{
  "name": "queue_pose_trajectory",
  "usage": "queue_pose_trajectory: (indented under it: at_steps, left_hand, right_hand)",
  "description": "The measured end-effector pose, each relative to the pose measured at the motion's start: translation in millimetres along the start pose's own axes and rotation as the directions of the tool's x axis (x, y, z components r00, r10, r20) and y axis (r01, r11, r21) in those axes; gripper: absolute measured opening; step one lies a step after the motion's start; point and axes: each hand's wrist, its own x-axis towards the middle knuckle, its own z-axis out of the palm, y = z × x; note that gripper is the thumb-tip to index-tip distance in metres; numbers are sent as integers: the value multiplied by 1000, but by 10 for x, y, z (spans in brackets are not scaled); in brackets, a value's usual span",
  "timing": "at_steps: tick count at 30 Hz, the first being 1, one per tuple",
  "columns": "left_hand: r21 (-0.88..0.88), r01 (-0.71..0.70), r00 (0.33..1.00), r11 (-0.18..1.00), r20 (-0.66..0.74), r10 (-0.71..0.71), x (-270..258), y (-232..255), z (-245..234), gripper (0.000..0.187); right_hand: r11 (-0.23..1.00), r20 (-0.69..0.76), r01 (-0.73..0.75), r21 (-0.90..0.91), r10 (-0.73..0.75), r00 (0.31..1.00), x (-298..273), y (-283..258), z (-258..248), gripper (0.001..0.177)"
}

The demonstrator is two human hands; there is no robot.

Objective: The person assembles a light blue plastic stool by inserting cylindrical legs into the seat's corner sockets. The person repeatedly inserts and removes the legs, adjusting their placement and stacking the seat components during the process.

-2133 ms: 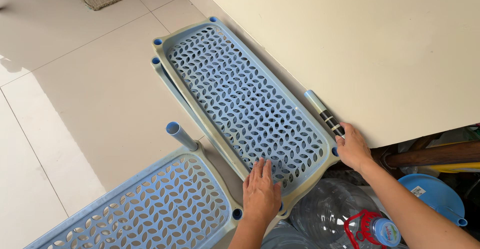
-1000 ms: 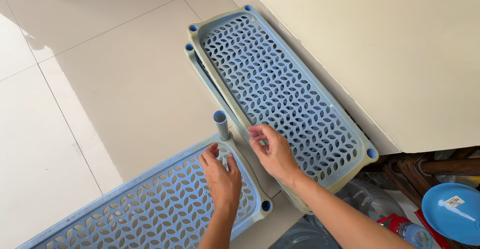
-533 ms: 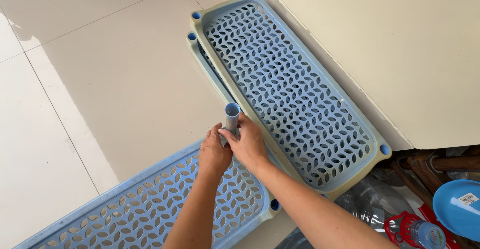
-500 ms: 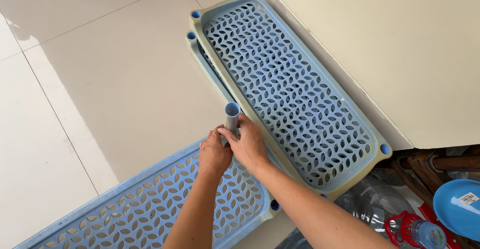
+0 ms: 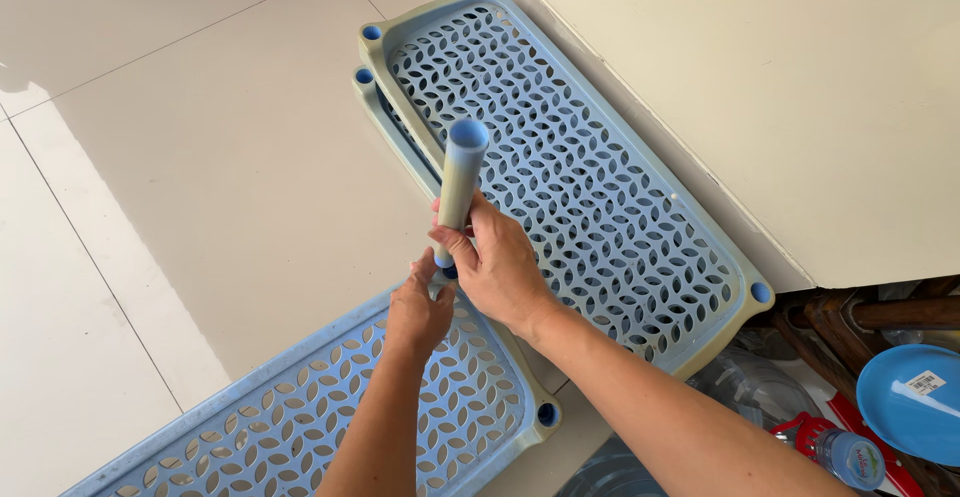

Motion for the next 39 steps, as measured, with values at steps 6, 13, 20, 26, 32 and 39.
queue_pose_trajectory:
  at_steps: [6,13,20,26,32,39]
  left_hand:
    - [289,214,962,933,100,-252,59,357,-17,71]
    - [330,-364,923,871,7,384,-3,828,455,61]
    - [399,-394,919,828,187,347,-152,861,810,58]
    - [367,-420,907,830,191,375,-233,844,917,59]
    - [304,-475,871,826,294,393,-349,1122,1066,69]
    - [401,-487,853,776,409,324,-400,1186,1324,64]
  right_hand:
    - [936,-115,-216,-277,191,975,1,85,-814,33]
    - [705,-301,-452,-547,338,892,-68,902,-1862,44]
    - [664,-236,-362,-654,276,932,-298,1480,-2142,53]
    - [624,-246,-359,-694,263,933,-550,1346,-1889,53]
    - [773,-174,-247,-584,178,969,-796,1395,-1997,42]
    - [314,-615,-904,290,785,76,-1217,2746,-3147,25]
